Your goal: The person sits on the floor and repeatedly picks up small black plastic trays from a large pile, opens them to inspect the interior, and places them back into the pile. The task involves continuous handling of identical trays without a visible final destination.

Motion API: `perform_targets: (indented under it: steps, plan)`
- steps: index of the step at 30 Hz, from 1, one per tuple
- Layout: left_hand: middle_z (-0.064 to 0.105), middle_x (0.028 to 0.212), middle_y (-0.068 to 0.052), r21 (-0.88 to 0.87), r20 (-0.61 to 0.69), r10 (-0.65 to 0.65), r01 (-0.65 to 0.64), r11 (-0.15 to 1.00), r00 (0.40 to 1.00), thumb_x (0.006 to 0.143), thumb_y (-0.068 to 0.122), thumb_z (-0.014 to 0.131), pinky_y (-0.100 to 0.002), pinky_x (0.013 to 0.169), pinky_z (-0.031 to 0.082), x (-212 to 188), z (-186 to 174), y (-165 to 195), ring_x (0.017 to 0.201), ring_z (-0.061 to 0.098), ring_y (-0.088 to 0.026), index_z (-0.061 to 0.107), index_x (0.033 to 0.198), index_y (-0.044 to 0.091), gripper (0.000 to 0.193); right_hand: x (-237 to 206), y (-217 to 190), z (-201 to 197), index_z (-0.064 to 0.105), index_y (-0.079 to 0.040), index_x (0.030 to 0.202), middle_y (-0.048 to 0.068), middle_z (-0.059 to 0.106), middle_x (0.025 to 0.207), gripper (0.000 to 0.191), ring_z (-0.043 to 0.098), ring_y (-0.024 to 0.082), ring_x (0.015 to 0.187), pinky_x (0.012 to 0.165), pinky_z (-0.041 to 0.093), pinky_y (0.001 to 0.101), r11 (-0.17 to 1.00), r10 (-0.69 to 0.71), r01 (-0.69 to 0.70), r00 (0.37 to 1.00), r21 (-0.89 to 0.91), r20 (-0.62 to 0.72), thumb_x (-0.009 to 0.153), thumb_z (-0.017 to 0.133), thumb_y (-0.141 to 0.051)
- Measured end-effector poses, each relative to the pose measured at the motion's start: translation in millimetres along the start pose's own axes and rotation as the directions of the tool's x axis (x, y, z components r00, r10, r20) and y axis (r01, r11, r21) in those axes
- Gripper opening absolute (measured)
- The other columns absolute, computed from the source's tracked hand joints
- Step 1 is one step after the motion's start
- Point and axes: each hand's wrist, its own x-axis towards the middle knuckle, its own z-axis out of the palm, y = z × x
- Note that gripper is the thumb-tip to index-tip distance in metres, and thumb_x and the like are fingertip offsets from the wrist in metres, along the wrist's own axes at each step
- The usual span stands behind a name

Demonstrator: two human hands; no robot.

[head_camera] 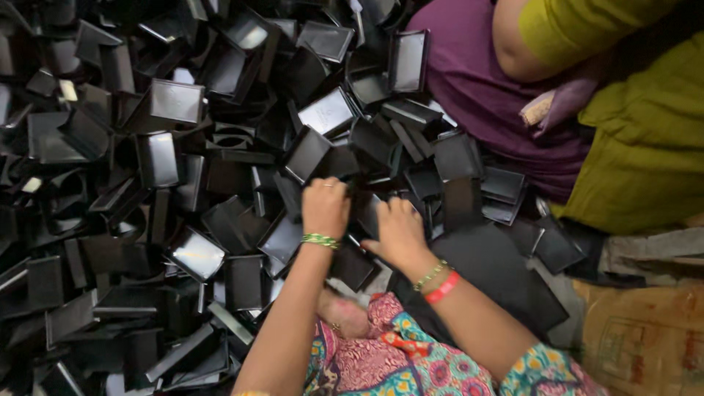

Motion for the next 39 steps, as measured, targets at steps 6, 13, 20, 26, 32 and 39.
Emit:
perform_targets:
  steps: [6, 13, 20, 26, 32, 39]
  plan:
    - [0.071, 0.124, -0.009, -0.623, -0.044, -0.540, 0.400, 0.673, 0.841, 0.098, 0.016, 0.071, -0.040, 0.104, 0.050, -35, -89, -3, 0.118, 0.066, -0.025, 0.067, 0.127, 0.004, 0.032, 7, 0, 14, 0.053, -0.016, 0.124, 0.016, 0.052, 0.120, 0.081, 0.056, 0.039, 0.111, 0.084, 0.049, 0.0546, 0.995, 0.047, -0.030, 0.984, -0.098, 0.170, 0.059, 0.095, -0.038]
    - [0.066, 0.120, -0.011, -0.653, 0.417, -0.343, 0.015, -0.757, 0.842, 0.123, 0.019, 0.056, -0.039, 0.093, 0.051, -130, -155, -20, 0.106, 0.064, -0.023, 0.053, 0.161, -0.002, 0.044, -8, 15, 33, 0.060, -0.017, 0.119, 0.015, 0.062, 0.112, 0.034, 0.065, 0.037, 0.101, 0.084, 0.053, 0.0485, 0.980, 0.040, -0.050, 0.998, 0.194, 0.052, 0.089, 0.075, -0.014]
    - [0.075, 0.107, -0.009, -0.544, 0.815, -0.074, 0.714, -0.440, 0.575, 0.096, 0.033, 0.063, -0.038, 0.096, 0.053, -191, -159, 97, 0.104, 0.069, -0.023, 0.072, 0.115, -0.001, 0.039, -29, 18, -15, 0.060, -0.006, 0.132, 0.012, 0.063, 0.119, 0.036, 0.062, 0.016, 0.107, 0.095, 0.053, 0.0304, 0.068, -0.222, -0.286, 0.930, 0.956, 0.294, 0.097, 0.068, -0.003]
    - [0.066, 0.107, -0.025, -0.515, 0.662, 0.006, 0.449, 0.730, 0.749, 0.078, 0.059, 0.080, -0.043, 0.088, 0.053, -174, -202, 150, 0.101, 0.067, -0.038, 0.073, 0.120, 0.007, 0.067, -38, -17, -29, 0.051, -0.009, 0.143, 0.021, 0.066, 0.122, 0.046, 0.068, 0.028, 0.102, 0.087, 0.058, 0.0409, -0.558, -0.455, -0.594, 0.803, 0.579, 0.386, 0.104, 0.054, -0.034]
    - [0.062, 0.109, -0.026, -0.029, 0.749, -0.338, 0.538, 0.843, 0.570, 0.065, 0.071, 0.085, -0.049, 0.088, 0.051, -162, -225, 152, 0.103, 0.064, -0.042, 0.056, 0.135, -0.001, 0.104, -34, -21, -26, 0.049, 0.002, 0.145, 0.026, 0.066, 0.123, 0.073, 0.069, 0.036, 0.109, 0.092, 0.058, 0.0490, -0.582, -0.519, -0.657, 0.754, 0.479, 0.402, 0.105, 0.043, -0.057]
    - [0.071, 0.128, -0.011, -0.556, 0.749, -0.332, 0.816, 0.158, 0.574, 0.080, 0.031, 0.081, -0.037, 0.101, 0.053, -157, -222, 89, 0.118, 0.067, -0.021, 0.056, 0.134, 0.001, 0.066, -40, -35, -3, 0.052, -0.002, 0.134, 0.025, 0.068, 0.118, 0.060, 0.070, 0.036, 0.107, 0.097, 0.057, 0.0483, -0.538, -0.454, -0.692, 0.719, 0.482, 0.525, 0.103, 0.044, -0.052]
